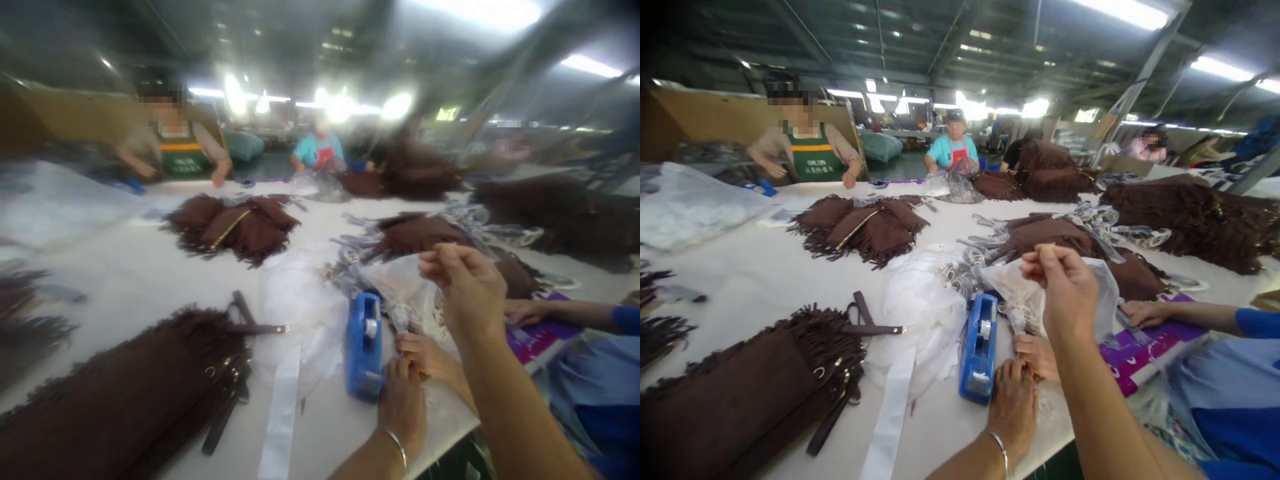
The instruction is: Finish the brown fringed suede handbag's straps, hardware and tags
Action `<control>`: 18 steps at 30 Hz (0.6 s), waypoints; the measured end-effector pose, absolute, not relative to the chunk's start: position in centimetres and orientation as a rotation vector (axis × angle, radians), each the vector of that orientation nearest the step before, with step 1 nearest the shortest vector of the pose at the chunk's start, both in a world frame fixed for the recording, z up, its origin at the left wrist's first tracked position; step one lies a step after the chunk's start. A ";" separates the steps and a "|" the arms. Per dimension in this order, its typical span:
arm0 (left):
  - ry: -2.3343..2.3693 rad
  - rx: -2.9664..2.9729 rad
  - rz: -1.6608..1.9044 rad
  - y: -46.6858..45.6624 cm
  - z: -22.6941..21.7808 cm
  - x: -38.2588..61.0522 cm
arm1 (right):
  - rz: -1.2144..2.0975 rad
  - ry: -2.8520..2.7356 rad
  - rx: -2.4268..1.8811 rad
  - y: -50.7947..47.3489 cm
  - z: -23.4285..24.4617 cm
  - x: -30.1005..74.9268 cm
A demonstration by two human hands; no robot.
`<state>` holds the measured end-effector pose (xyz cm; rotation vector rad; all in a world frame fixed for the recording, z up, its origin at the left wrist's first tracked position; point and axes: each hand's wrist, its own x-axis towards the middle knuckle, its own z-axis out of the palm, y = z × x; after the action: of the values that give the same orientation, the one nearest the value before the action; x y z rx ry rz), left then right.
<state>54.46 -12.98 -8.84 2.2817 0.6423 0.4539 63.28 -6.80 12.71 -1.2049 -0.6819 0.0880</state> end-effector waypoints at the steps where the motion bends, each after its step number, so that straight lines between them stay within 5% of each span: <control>1: 0.646 2.231 0.447 -12.9 -8.7 54.5 | 0.165 -0.667 -1.194 -8.1 12.9 62.0; 7: 0.407 1.923 0.624 -13.2 -4.5 49.7 | 0.447 -0.479 -1.077 -12.8 11.2 56.6; 14: 0.417 0.744 0.658 -10.6 3.7 36.5 | 0.674 -0.314 -0.988 -14.6 7.2 49.9; 18: 0.405 0.675 0.875 -8.8 5.2 29.7 | 0.831 -0.248 -0.982 -15.2 3.9 44.7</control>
<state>29.75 -8.83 5.22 0.6754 0.4049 0.8752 44.68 -15.23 3.88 -0.9816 -0.2485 0.8315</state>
